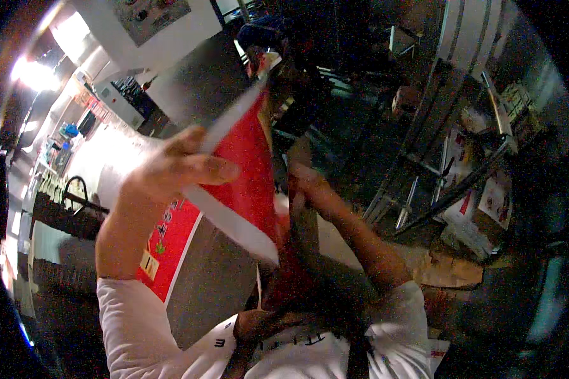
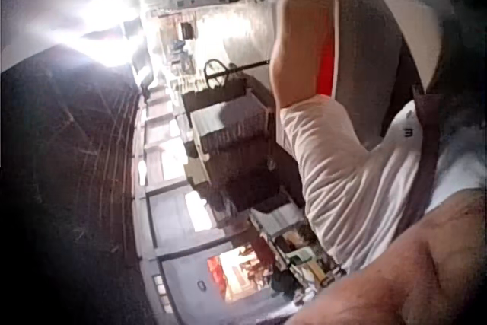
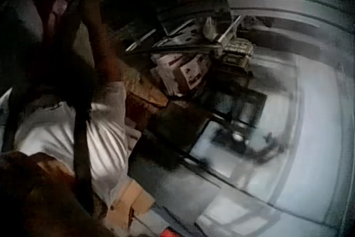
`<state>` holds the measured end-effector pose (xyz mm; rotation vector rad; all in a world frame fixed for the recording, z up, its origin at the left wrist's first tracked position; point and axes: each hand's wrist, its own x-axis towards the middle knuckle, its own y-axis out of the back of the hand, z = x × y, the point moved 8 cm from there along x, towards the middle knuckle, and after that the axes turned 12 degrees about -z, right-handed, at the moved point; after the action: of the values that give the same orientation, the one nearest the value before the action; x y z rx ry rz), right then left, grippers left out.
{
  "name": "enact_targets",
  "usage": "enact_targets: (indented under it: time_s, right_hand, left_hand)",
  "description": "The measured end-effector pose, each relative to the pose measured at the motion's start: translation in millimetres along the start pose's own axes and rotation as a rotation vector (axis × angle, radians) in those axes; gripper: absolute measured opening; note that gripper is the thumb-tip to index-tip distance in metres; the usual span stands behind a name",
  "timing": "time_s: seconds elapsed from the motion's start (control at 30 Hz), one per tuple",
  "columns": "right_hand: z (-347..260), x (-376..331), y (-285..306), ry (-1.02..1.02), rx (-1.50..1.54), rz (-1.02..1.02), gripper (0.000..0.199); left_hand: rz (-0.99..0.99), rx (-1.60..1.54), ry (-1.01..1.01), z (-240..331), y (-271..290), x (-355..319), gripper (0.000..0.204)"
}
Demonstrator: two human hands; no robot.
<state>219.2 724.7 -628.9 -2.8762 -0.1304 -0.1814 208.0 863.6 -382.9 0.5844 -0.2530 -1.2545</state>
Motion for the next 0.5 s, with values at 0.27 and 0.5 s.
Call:
enact_targets:
  time_s: [0.27,0.5]
  right_hand:
    - [25.5,11.0,140.5,-0.299,0.023,0.363,0.031]
    - [31.0,49.9,220.4,-0.434,-0.122,0.487,0.033]
  left_hand:
    - [-0.299,-0.71,0.225,-176.6,-2.1,155.6,0.029]
    - [-0.198,-0.75,0.208,-245.3,47.1,259.5,0.039]
